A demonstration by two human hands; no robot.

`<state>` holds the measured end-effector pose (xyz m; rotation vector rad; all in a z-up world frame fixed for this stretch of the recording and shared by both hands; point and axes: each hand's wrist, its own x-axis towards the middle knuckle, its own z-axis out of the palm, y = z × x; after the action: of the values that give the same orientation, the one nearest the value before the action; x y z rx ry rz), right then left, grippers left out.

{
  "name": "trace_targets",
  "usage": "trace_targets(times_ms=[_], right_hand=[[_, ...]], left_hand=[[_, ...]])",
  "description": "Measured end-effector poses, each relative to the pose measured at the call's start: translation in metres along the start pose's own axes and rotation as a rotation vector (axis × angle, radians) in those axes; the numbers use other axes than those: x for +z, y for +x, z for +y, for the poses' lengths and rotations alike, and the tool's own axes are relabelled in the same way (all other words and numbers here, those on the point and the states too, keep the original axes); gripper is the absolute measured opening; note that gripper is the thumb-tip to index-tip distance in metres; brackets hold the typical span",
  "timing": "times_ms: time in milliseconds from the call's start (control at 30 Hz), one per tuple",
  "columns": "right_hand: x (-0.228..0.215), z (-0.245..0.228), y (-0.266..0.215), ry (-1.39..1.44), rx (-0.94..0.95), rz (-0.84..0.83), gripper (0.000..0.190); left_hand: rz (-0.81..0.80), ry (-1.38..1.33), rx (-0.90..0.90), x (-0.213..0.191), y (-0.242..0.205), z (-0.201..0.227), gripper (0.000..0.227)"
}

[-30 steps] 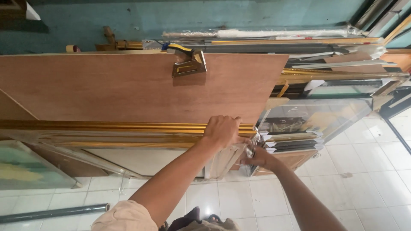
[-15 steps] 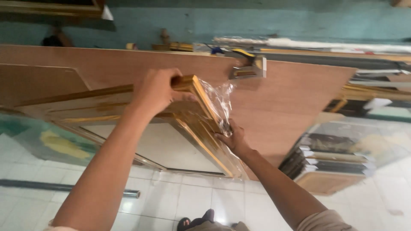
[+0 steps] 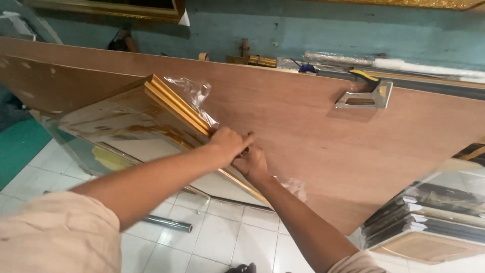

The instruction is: Wrapping a picture frame in protective plastic film and securing it with a manual staple gun.

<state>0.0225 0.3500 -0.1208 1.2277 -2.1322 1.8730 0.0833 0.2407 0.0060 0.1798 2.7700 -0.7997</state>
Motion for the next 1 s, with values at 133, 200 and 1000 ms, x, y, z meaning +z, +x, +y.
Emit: trace_targets(times_ms=[133,200,1000], right_hand=[[0.023,0.085,0.002,0.400,0.172,-0.259,0.106],[0.005,0.086,-0.018,0.557,0.238,-0.346,0.119],[-0.226,-0.013,-0.071,-1.031,0.369,-0.351,0.076]], left_hand=[[0.016,-0.019,0.102,0.004,0.004,-0.027,0.082],[0.010,0.024,0.167,-0.001,-0.003,-0.033,0.088],[-0.326,-0.435,-0.039,-0.001,-0.128,-0.184,0.022]])
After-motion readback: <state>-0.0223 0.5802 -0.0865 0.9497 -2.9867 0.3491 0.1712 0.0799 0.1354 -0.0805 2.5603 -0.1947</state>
